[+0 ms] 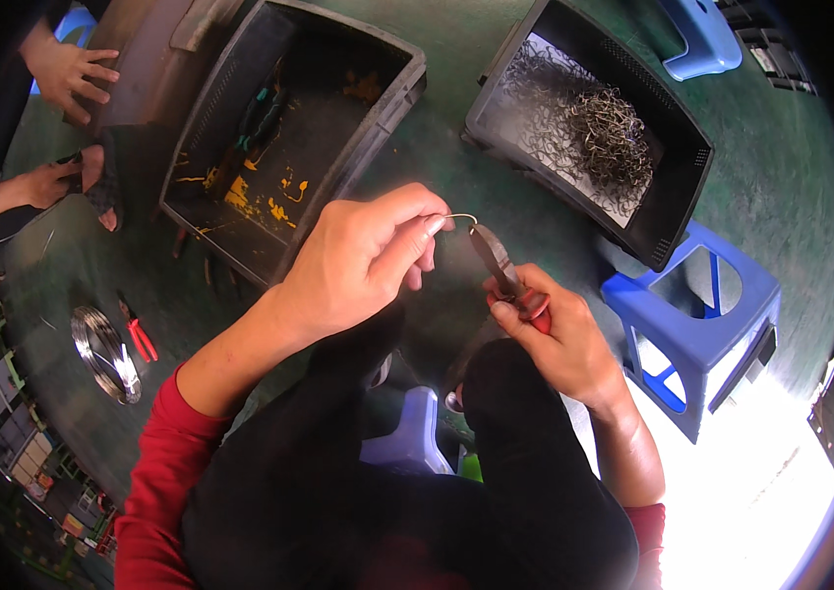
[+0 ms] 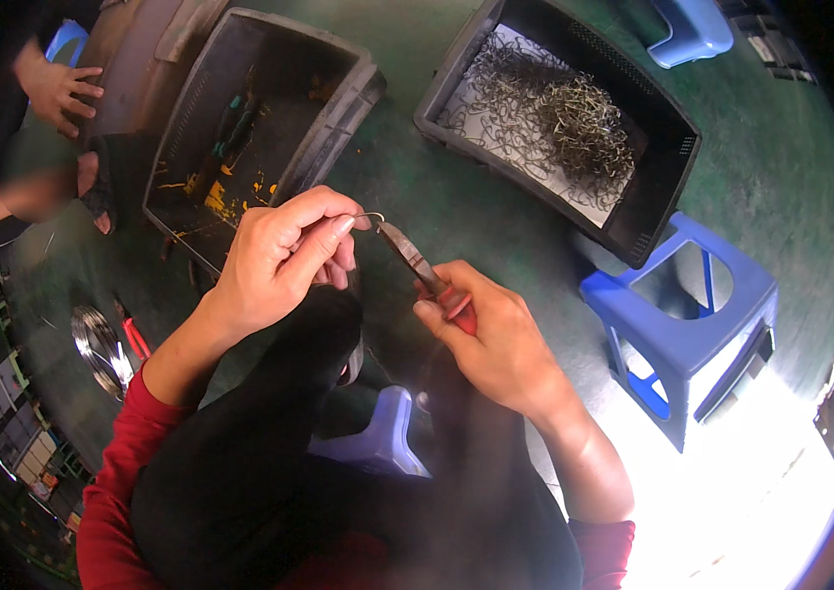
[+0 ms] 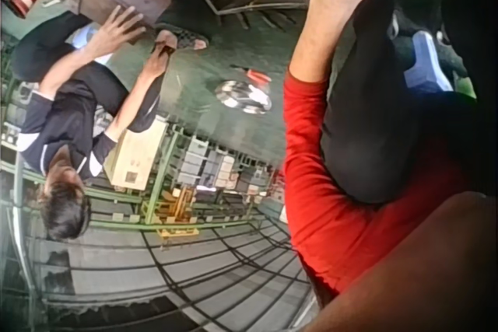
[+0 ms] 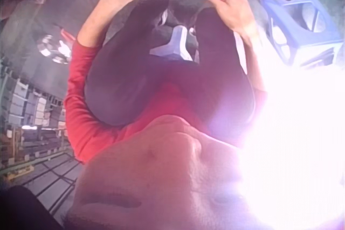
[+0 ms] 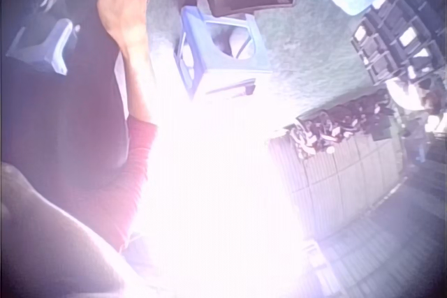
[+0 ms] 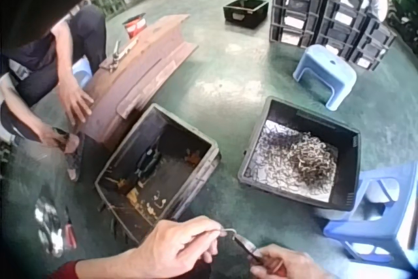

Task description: The person sits on a low stool and repeatedly bends small metal wires into looped shapes using pliers. They pick wires from a nearby bin, shape them with the pliers, and place the finished pieces into a second bin. The process is continuous and repetitive.

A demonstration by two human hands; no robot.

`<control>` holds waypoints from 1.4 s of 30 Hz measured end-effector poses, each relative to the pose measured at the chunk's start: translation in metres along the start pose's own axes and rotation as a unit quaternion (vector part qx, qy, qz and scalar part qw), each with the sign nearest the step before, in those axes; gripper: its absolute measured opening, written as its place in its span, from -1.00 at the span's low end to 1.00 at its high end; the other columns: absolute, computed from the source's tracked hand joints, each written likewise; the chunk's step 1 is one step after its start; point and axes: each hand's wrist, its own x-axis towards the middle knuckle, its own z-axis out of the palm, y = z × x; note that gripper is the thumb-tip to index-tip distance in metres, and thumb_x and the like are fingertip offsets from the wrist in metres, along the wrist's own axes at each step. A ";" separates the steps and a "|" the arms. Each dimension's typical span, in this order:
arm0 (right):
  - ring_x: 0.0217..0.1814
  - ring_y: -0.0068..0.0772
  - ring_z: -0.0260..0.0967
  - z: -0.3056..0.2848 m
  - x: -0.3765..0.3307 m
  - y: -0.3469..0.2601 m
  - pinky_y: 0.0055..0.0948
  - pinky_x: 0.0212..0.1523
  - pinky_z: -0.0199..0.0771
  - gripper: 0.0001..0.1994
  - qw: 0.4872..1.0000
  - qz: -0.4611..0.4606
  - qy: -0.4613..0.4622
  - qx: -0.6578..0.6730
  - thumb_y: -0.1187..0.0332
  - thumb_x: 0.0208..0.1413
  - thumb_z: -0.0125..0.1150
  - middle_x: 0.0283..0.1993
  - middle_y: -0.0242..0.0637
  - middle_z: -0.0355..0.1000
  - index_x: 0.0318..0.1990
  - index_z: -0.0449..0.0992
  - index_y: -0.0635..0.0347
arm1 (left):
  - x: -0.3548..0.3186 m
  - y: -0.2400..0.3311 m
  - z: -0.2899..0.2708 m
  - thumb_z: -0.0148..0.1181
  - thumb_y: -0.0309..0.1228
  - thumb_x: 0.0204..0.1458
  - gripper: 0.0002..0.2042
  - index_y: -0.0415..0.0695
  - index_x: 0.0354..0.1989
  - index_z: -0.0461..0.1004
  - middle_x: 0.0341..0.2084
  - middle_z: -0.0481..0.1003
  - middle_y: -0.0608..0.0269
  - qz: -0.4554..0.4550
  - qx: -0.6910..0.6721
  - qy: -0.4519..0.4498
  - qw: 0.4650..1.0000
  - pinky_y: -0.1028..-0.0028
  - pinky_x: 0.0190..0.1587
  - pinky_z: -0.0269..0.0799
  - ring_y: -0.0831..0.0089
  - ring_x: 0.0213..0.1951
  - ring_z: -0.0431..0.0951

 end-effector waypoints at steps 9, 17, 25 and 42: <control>-0.08 -0.57 0.40 -0.010 -0.001 0.002 -0.53 -0.01 0.38 -0.72 0.997 0.015 -0.069 0.042 0.36 0.26 0.16 -0.19 -0.31 0.49 0.05 0.46 0.29 | 0.002 0.005 0.004 -0.13 -0.46 0.31 -0.72 -0.27 0.05 0.47 -0.66 0.42 0.33 -0.130 -0.208 -0.063 0.967 0.62 -0.57 0.30 0.64 -0.67 0.38; 0.01 -0.53 0.41 -0.012 -0.004 0.003 -0.51 -0.01 0.40 -0.67 0.985 0.026 -0.115 0.127 0.35 0.27 0.13 -0.10 -0.27 0.47 0.13 0.38 0.30 | 0.001 0.002 0.009 -0.14 -0.48 0.30 -0.71 -0.27 0.05 0.47 -0.66 0.40 0.35 -0.109 -0.192 -0.052 0.974 0.61 -0.56 0.30 0.65 -0.66 0.35; -0.21 -0.62 0.36 -0.005 -0.003 0.005 -0.57 -0.14 0.38 -0.74 0.992 0.030 -0.076 0.094 0.37 0.27 0.15 -0.25 -0.35 0.45 0.03 0.45 0.31 | -0.003 0.004 0.008 -0.13 -0.47 0.30 -0.74 -0.30 0.01 0.45 -0.64 0.45 0.29 -0.086 -0.097 -0.073 0.989 0.59 -0.54 0.32 0.64 -0.65 0.40; -0.25 -0.59 0.41 0.003 -0.003 0.011 -0.52 -0.15 0.43 -0.86 0.998 -0.041 0.045 -0.031 0.54 0.13 0.21 -0.34 -0.28 0.49 -0.15 0.52 0.31 | -0.011 0.007 0.017 -0.08 -0.53 0.21 -0.83 -0.27 -0.23 0.48 -0.75 0.35 0.27 0.025 0.016 -0.052 0.998 0.54 -0.56 0.23 0.62 -0.67 0.36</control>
